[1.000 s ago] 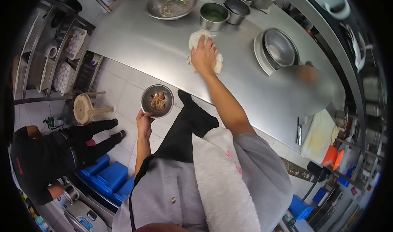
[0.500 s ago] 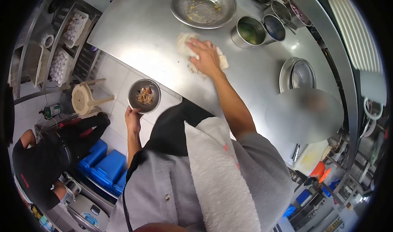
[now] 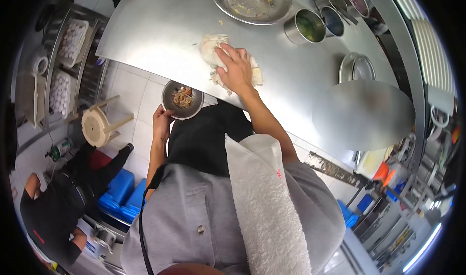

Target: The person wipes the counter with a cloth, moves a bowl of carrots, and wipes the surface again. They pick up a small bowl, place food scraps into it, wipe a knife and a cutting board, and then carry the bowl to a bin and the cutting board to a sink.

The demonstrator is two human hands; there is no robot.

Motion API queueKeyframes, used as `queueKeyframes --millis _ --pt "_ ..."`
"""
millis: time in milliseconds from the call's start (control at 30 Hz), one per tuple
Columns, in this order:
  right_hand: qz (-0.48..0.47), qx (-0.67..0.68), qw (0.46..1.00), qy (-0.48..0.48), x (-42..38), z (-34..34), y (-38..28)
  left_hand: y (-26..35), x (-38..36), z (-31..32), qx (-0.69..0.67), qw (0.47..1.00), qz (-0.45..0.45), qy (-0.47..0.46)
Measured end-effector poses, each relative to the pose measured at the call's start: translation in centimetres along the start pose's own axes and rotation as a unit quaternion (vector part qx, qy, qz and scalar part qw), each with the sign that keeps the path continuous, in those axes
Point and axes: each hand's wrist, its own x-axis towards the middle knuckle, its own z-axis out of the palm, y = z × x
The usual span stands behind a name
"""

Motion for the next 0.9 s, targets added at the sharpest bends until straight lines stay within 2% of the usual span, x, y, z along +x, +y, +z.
queueKeyframes --millis 67,100,133,200,233,300,333,400,500,567,633,700,733,800,867,900 --pt "0.015 0.065 0.992 0.106 0.0 0.5 0.5 0.8 1.0 -0.7 0.023 0.999 0.004 -0.022" --pt "0.049 0.040 0.984 0.165 0.8 0.7 1.0 1.4 1.4 -1.1 0.059 0.998 0.016 -0.033" --pt "0.052 0.039 0.985 0.162 1.9 1.2 1.7 1.7 1.3 -1.6 0.095 0.994 0.022 -0.043" --pt "0.138 -0.046 0.978 0.147 4.5 1.3 2.4 2.4 1.9 -2.5 0.071 0.995 0.014 -0.068" --pt "0.145 -0.050 0.977 0.148 4.8 1.1 2.2 2.0 2.9 -3.7 0.104 0.991 0.012 -0.085" --pt "0.094 -0.026 0.993 0.066 5.8 0.6 1.3 2.5 3.6 -4.7 0.152 0.984 0.020 -0.096" --pt "0.097 -0.028 0.993 0.068 5.8 0.4 1.2 2.6 3.9 -5.2 0.154 0.983 0.020 -0.100" --pt "-0.007 0.106 0.994 -0.003 4.9 -0.7 1.5 2.8 4.2 -6.0 0.131 0.985 0.005 -0.109" --pt "0.080 0.175 0.979 0.067 1.2 -3.4 0.5 3.1 4.9 -6.6 0.135 0.984 0.011 -0.113" --pt "0.192 0.223 0.948 0.126 -2.6 -5.6 -0.8 3.6 5.1 -6.8 0.132 0.984 0.000 -0.121" --pt "0.300 0.148 0.926 0.177 -6.6 -6.4 -2.6 4.7 4.8 -6.3 0.136 0.984 -0.005 -0.118" --pt "0.376 -0.096 0.910 0.149 -11.2 -3.6 -1.7 4.3 5.5 -6.0 0.127 0.985 0.013 -0.112" --pt "0.362 -0.202 0.900 0.134 -12.4 -1.2 -1.9 4.2 5.8 -6.0 0.124 0.987 0.026 -0.102" --pt "0.346 -0.278 0.886 0.131 -10.8 0.8 -4.1 4.9 5.5 -5.8 0.125 0.986 0.025 -0.106" --pt "0.355 -0.257 0.892 0.109 -7.5 2.4 -5.1 5.3 5.1 -5.8 0.125 0.986 0.025 -0.104" --pt "0.329 -0.255 0.904 0.093 -5.3 2.8 -6.4 5.4 5.0 -6.1 0.141 0.984 0.015 -0.105"
